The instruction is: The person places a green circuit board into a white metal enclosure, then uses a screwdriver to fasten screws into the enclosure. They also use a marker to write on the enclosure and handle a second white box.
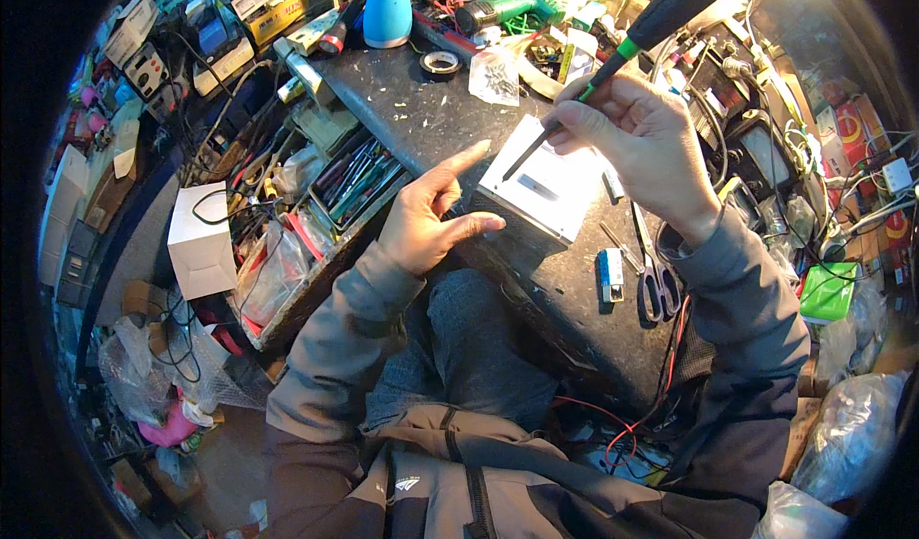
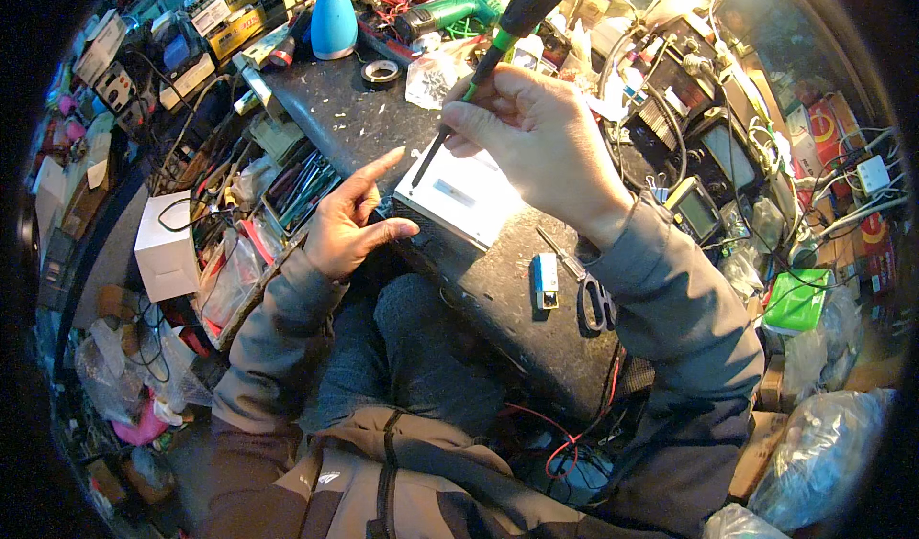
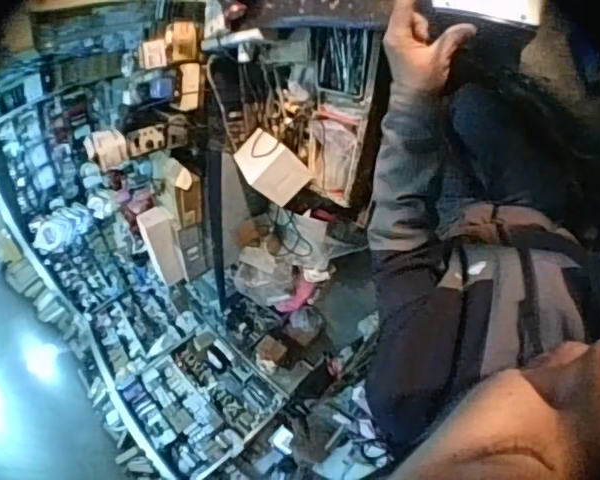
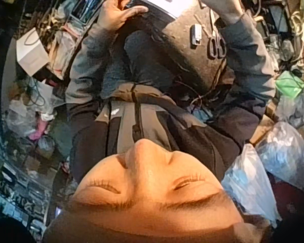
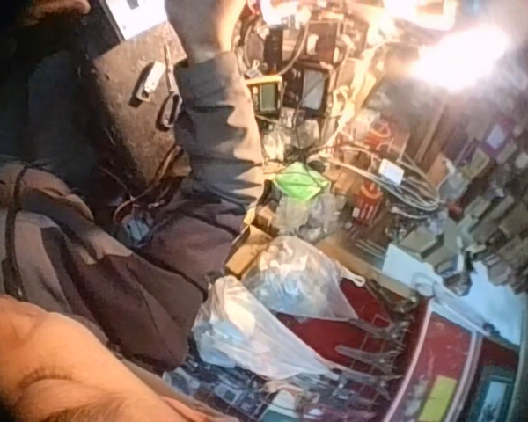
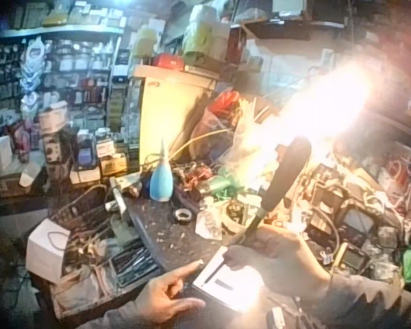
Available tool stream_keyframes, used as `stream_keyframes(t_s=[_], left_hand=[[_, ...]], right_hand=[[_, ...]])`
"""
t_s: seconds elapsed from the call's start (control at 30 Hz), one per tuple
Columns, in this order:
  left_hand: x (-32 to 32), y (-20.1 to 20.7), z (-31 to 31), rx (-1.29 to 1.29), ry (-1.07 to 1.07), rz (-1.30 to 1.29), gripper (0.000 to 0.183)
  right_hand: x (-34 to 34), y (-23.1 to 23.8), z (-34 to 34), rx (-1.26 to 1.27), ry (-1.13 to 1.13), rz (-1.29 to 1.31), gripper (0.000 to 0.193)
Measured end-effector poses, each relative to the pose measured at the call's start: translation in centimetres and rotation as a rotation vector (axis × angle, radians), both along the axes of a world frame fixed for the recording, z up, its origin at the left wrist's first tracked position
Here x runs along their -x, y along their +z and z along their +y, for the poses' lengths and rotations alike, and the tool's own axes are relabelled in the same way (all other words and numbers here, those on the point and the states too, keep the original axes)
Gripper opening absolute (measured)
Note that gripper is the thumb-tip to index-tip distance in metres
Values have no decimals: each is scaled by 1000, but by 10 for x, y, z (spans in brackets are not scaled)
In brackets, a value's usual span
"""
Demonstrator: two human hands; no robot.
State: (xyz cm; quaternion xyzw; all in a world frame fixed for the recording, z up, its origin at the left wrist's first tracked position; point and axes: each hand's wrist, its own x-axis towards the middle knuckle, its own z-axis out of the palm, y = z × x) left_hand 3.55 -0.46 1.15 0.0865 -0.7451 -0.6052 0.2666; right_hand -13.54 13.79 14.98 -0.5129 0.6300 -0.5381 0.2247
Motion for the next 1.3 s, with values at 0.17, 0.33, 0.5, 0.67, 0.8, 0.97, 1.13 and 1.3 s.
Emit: stream_keyframes(t_s=[0.17, 0.33, 0.5, 0.67, 0.8, 0.97, 1.13, 1.3], left_hand=[[19, -9, -16, 10, -133, 87, 50], [18, -12, -17, -86, -188, 140, 44], [19, -11, -16, -162, -217, 115, 43], [19, -12, -13, -264, -223, 128, 40], [19, -12, -15, -219, -243, 113, 41], [20, -12, -14, -317, -279, 167, 43], [20, -13, -14, -304, -280, 141, 43], [19, -13, -15, -353, -283, 112, 43]], right_hand=[[0, 0, -1, -31, 28, -43, 19], [-2, -5, -6, -47, 18, 14, 18], [-3, -8, -11, -39, 53, 24, 18], [-4, 0, -13, -106, 97, 204, 18], [-7, 9, -15, -143, 126, 372, 20], [-14, 9, -20, -149, 36, 477, 21], [-14, 5, -27, -3, 68, 288, 22], [-13, 0, -27, 39, 97, 27, 23]])
